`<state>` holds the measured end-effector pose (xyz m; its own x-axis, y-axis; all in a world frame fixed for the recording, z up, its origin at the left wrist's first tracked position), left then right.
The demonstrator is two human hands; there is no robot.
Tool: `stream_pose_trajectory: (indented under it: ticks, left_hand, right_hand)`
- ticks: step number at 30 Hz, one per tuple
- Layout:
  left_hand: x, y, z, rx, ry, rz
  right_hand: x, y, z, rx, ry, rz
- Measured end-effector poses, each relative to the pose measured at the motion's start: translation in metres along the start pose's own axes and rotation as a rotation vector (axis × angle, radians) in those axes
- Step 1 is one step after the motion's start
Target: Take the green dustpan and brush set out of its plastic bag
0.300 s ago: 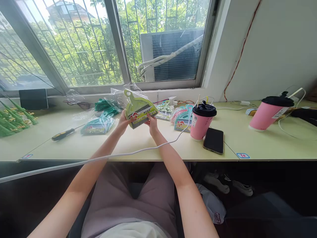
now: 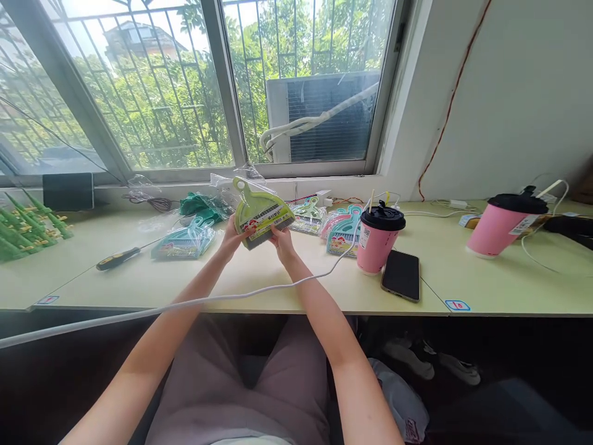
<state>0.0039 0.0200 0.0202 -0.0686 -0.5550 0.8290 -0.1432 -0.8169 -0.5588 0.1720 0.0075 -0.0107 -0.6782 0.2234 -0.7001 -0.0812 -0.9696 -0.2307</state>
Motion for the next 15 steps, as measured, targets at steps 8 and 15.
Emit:
stream_pose_trajectory:
  ticks: [8,15]
  left_hand:
    - [-0.015,0.015,-0.003,-0.199,-0.163,-0.11]
    - [-0.009,-0.001,-0.049,-0.564,-0.284,-0.192]
  right_hand:
    - [-0.003,-0.006,-0.018,0.214,0.215,-0.05]
    - [-0.005,-0.011,-0.013,0.054,0.295,-0.016]
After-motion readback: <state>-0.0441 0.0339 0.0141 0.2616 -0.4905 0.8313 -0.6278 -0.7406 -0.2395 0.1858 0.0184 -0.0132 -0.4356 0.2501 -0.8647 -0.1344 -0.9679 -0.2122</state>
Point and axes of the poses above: each hand's wrist, its own y-axis away from the middle knuckle, its own z-axis out of the palm, x = y × z, the point moved 3 cm from there along -y, towards the middle knuckle
